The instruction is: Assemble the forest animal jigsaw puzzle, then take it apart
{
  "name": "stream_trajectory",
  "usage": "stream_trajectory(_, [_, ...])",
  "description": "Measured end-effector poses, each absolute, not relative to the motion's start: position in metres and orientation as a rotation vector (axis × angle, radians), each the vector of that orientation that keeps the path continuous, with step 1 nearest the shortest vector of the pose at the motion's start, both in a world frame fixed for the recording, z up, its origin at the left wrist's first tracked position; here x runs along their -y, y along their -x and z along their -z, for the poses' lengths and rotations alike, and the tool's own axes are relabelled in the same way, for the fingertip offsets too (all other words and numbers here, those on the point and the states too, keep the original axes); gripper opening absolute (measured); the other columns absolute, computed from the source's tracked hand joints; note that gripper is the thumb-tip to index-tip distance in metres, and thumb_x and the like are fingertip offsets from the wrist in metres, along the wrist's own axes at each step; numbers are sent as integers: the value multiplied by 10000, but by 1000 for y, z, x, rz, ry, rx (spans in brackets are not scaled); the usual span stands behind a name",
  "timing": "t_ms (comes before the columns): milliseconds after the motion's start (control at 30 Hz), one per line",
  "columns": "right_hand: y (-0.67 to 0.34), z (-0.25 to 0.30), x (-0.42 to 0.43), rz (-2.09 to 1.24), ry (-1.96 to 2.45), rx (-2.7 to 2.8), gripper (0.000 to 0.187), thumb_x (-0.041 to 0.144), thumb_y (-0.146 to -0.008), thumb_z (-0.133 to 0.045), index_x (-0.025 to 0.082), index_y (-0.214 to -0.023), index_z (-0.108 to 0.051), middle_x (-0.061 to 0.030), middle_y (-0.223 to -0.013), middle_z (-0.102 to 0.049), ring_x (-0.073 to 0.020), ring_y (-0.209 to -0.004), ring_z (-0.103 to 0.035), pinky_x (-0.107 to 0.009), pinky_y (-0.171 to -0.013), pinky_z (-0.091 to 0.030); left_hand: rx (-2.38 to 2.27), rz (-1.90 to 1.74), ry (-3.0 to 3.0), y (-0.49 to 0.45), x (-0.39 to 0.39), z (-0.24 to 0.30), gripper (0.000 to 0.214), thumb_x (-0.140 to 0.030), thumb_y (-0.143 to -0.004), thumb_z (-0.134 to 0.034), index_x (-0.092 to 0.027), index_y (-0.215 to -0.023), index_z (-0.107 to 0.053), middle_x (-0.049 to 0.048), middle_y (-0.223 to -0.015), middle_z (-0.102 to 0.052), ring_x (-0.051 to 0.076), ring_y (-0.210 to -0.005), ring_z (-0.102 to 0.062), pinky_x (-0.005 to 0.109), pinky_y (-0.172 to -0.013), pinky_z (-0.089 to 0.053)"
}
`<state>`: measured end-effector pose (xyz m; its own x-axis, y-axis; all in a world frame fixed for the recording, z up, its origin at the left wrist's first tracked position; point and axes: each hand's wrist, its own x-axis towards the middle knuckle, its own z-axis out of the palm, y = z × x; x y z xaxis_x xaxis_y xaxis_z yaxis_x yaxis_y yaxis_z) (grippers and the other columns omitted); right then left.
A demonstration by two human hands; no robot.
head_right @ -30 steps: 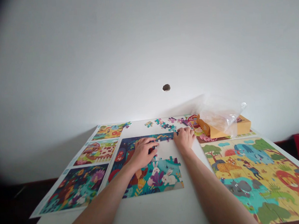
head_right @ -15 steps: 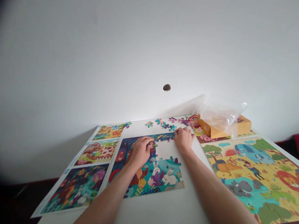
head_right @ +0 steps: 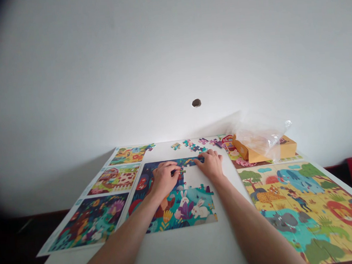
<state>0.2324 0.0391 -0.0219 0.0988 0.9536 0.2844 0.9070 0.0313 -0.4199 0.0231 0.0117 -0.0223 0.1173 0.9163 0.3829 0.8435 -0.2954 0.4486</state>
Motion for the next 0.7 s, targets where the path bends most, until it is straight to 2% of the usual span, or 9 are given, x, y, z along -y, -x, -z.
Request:
stream_trajectory(167, [-231, 19, -39, -59, 1966, 1812, 352, 482, -872, -580, 275, -1135, -689, -94, -1125, -633, -289, -1117, -512, -434, -958, -300, -1790, -899, -2254, -24, -10, 19, 187, -182, -820, -608, -284, -849, -762, 13, -1078, -708, 234, -1077, -575, 396, -878, -401])
stream_trajectory(367, [-230, 19, -57, -110, 2251, 1651, 635, 607, -856, -515, 235, -1371, -524, -178, -1212, -590, -370, -1162, -503, -520, -958, -301, -1790, -900, -2251, -23, -9, 20, 205, -175, -831, -597, -296, -866, -759, 6, -1081, -703, 230, -1075, -575, 391, -877, -398])
stream_trajectory(500, [-227, 21, -71, -92, 2314, 1570, 520, 552, -859, -521, 206, -1233, -623, -191, -1188, -584, -382, -1182, -483, -530, -983, -271, -1792, -891, -2252, -23, -9, 20, 204, -184, -838, -586, -280, -871, -763, 25, -1085, -700, 233, -1076, -572, 386, -883, -397])
stream_trajectory(633, [-227, 26, -77, -52, 2288, 1448, 535, 547, -804, -598, 159, -1171, -630, -206, -1192, -555, -387, -1183, -469, -515, -990, -274, -1781, -900, -2261, -23, -10, 21, 204, -190, -841, -581, -284, -872, -760, 18, -1081, -702, 232, -1069, -573, 386, -881, -397])
stream_trajectory(700, [-229, 27, -78, -87, 2243, 1472, 477, 522, -796, -622, 168, -1114, -641, -186, -1191, -560, -374, -1188, -470, -505, -998, -277, -1784, -906, -2258, -23, -10, 21, 197, -186, -835, -589, -282, -869, -758, 16, -1080, -703, 233, -1076, -570, 385, -884, -396])
